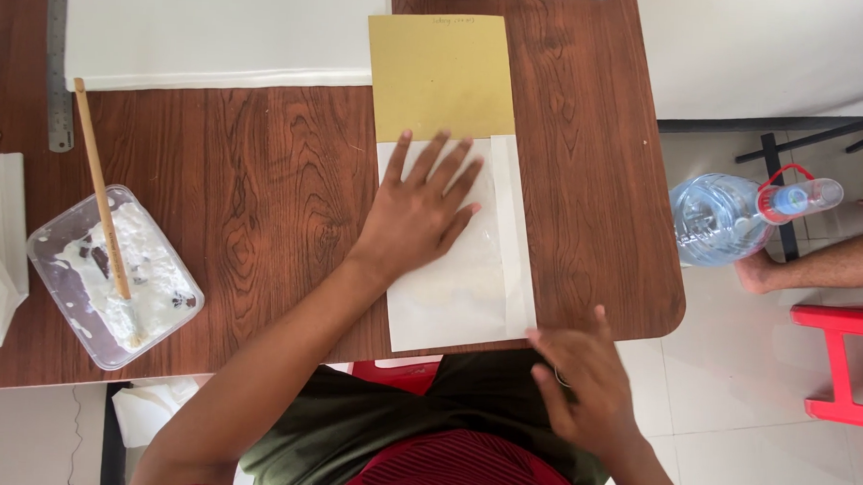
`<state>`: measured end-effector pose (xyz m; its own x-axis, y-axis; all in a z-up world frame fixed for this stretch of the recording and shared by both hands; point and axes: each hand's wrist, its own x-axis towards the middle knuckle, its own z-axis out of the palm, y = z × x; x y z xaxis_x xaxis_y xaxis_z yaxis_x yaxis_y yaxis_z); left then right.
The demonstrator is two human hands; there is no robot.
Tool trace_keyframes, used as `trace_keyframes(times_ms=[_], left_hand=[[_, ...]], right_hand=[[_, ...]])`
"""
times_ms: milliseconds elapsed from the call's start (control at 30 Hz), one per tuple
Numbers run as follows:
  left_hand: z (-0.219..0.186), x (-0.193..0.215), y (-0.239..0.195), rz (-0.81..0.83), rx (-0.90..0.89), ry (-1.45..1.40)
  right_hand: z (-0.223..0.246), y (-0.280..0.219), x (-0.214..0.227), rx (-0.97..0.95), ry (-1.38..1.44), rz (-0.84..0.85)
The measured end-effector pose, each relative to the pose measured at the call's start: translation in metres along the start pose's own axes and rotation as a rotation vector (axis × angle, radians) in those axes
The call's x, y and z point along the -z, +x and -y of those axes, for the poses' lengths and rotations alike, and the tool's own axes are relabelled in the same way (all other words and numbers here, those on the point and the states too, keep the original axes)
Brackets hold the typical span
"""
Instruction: Manually assembling a paper bag by folding paper over a template and applying glue with a brush.
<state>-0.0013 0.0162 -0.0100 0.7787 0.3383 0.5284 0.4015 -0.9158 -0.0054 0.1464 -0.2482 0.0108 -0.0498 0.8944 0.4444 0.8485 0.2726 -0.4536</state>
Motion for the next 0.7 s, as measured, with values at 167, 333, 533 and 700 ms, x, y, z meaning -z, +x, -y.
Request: trace_keyframes(times_ms=[167,333,533,700], left_hand=[[-0.042,0.069,-0.024,0.2,-0.051,-0.282],[-0.06,0.081,-0.074,0.34,0.013,-0.268],[-0.054,0.09,-0.084,0.234,0.113,-0.575],[-0.059,0.094,-0.084,0.212,0.106,-0.544]], right_hand=[[-0.018,-0.001,-0.005,-0.162,-0.069,-0.085],[-0.014,0.0,-0.016,-0.175,-0.143,-0.101],[-0.016,0.001,-0.027,-0.165,-0.219,-0.133],[-0.014,0.0,-0.027,-0.194,-0.158,-0.137]])
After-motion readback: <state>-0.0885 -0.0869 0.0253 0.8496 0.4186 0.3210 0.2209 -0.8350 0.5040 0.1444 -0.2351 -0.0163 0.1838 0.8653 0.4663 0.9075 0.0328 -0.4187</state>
